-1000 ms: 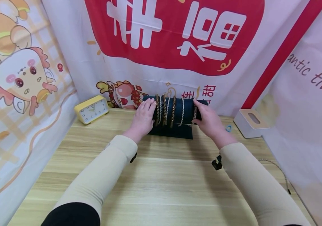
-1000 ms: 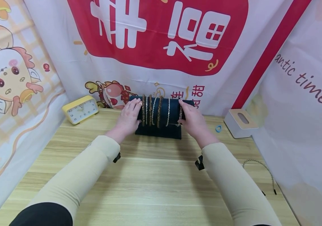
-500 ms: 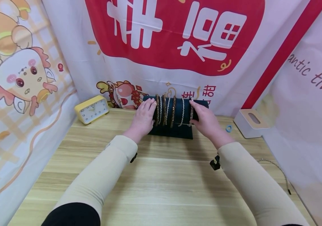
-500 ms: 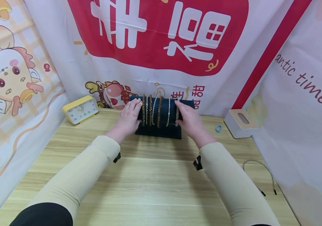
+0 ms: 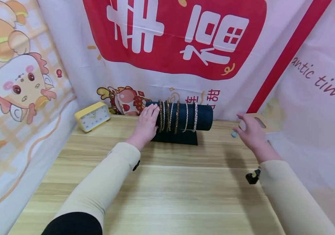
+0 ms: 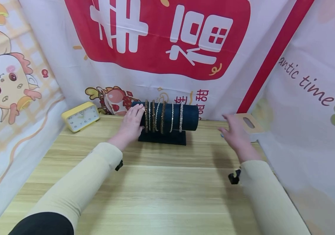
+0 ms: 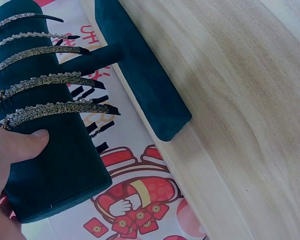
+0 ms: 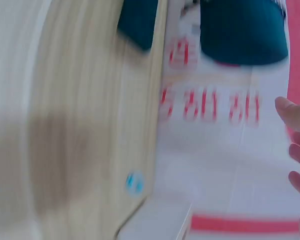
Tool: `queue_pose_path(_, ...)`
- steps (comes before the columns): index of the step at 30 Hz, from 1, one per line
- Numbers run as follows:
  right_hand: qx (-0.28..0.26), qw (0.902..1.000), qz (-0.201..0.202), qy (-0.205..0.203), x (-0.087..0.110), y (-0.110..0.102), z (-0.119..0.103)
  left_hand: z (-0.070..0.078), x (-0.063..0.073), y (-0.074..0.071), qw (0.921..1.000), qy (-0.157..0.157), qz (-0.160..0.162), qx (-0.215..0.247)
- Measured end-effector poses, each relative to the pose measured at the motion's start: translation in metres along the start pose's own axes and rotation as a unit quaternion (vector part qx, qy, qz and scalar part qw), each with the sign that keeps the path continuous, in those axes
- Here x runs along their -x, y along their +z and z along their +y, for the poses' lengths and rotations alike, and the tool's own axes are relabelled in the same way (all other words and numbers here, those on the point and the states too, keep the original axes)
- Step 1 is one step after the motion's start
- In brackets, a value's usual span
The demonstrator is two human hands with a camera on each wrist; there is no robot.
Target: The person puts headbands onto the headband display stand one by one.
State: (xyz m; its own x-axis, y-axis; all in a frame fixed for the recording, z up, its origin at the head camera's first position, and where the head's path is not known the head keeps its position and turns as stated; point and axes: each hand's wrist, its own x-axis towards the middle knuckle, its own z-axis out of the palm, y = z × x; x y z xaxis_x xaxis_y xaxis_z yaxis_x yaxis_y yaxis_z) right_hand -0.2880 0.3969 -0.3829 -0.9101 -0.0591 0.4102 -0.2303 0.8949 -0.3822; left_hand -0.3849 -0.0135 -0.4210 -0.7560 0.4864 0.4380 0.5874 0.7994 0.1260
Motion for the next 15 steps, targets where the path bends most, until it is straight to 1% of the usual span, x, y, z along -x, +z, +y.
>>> queue_pose_path(3,0.024,0.9994,-0.021,0.015,0.025,-0.018,0.040,0.000,0.000,0.000,1.0000,0.000,0.000,0.002)
queue_pose_path(4,0.031,0.9984,-0.039,0.026,0.035,-0.022,0.054,0.000,0.000,0.000,1.0000,0.001,0.000,0.002)
queue_pose_path(6,0.046,0.9936,-0.088,0.054,0.055,-0.031,0.081,0.000,0.001,0.001,1.0000,-0.001,-0.002,0.001)
queue_pose_path(8,0.052,0.9856,-0.138,0.083,0.076,-0.037,0.107,-0.001,0.001,0.001,1.0000,-0.003,-0.002,0.000)
queue_pose_path(11,0.063,0.9703,-0.196,0.127,0.106,-0.042,0.138,-0.001,0.001,0.002,1.0000,-0.005,0.001,-0.001)
queue_pose_path(13,0.068,0.9609,-0.224,0.148,0.125,-0.041,0.154,-0.001,0.001,0.002,1.0000,-0.005,0.002,0.002)
queue_pose_path(15,0.077,0.9542,-0.242,0.158,0.141,-0.039,0.166,0.000,0.000,0.001,1.0000,-0.005,0.001,0.005)
